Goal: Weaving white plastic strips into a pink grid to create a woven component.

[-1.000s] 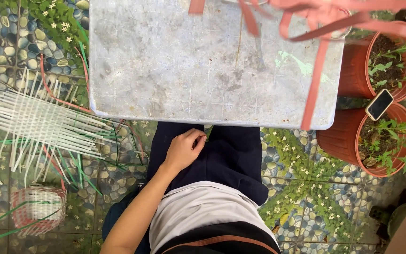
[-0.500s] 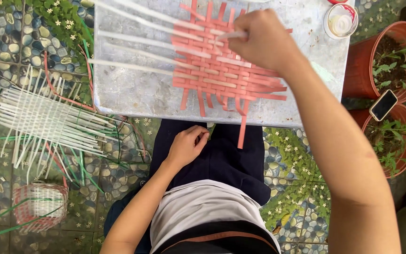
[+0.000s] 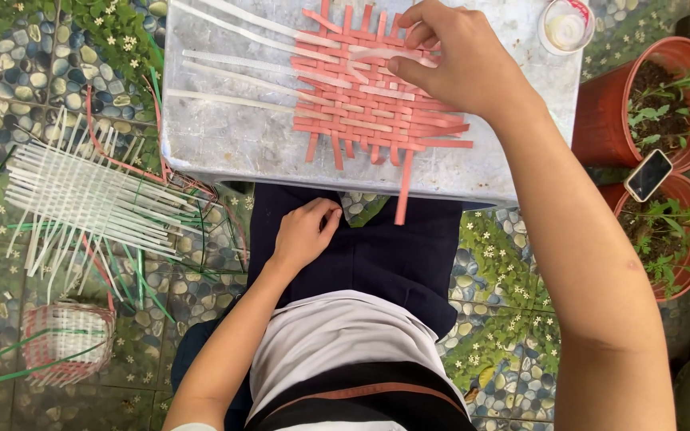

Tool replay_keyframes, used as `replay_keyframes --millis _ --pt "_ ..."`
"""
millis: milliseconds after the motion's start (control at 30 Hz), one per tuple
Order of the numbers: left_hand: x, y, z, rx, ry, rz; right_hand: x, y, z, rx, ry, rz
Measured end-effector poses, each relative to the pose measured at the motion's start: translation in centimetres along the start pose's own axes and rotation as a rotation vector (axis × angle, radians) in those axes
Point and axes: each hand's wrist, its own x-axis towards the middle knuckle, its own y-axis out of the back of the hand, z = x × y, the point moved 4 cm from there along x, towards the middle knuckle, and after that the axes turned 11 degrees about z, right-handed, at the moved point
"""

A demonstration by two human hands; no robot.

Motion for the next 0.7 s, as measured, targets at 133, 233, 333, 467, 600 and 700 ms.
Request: replay_keyframes --millis 133,233,333,467,600,700 --pt "-1.1 0.5 0.4 0.036 -0.009 0.007 -1.2 0.2 -0.9 0.0 0.103 0.09" --pt "-2.2 0.8 0.6 0.076 -0.04 0.03 -1.7 -0.7 -2.2 -0.009 0.144 0.13" --pt "-2.5 1.4 0.9 0.012 -0.092 0.082 -2.3 -1.1 -3.1 -0.144 0.055 0.183" --pt "-2.9 2.2 0.8 -0.022 -0.101 0.127 -6.1 0.4 -2.6 0.03 0.101 0.658" --pt "-2.3 0.5 -0.7 0.176 -0.025 0.02 -14.3 -2.4 6.7 0.398 -0.479 1.247" --pt "-0.7 -1.3 -0.3 0.239 -0.079 -0.072 -16.6 -4.5 7.9 0.39 -0.487 1.194"
